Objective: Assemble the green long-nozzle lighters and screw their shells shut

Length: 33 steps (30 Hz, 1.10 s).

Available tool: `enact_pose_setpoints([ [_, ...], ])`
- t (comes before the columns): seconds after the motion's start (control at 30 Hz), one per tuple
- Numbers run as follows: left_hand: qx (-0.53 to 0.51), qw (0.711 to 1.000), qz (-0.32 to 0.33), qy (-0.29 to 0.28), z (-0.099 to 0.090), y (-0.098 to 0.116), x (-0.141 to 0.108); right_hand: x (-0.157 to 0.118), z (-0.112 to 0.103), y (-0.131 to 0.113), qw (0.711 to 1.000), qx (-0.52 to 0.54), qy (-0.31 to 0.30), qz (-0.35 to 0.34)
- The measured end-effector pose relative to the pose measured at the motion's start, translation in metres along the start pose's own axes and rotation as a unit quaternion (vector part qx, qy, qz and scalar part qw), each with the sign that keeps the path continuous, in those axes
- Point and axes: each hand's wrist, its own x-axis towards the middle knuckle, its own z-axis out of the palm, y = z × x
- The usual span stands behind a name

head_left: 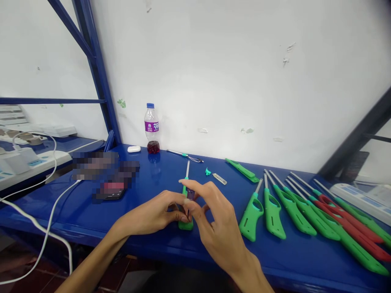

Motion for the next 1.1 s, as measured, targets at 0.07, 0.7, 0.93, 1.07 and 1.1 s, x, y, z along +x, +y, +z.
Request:
enact_pose_setpoints([
  [0.07,0.005,1.0,0.009,-0.005,0.0,-0.002,0.001,0.002,-0.002,0.001,1.0,0.011,-0.001,-0.01],
  [0.7,0.007,1.0,0.011,-0.017,0.001,-0.008,0.003,0.002,-0.01,-0.002,0.997,0.04,0.056,0.018],
  [0.93,0.018,0.999,-0.031,-0.017,0.001,-0.001,0.003,0.004,-0.016,-0.002,0.999,0.011,0.034,0.012],
  [1.07,0.003,0.999,-0.05,-0.017,0.001,0.001,0.002,0.005,-0.015,-0.004,0.998,0.059,0.001,-0.009],
  [1.1,0.003,0.999,-0.051,-0.016,0.001,0.001,0.001,0.005,-0.013,-0.004,0.998,0.06,0.014,-0.007],
])
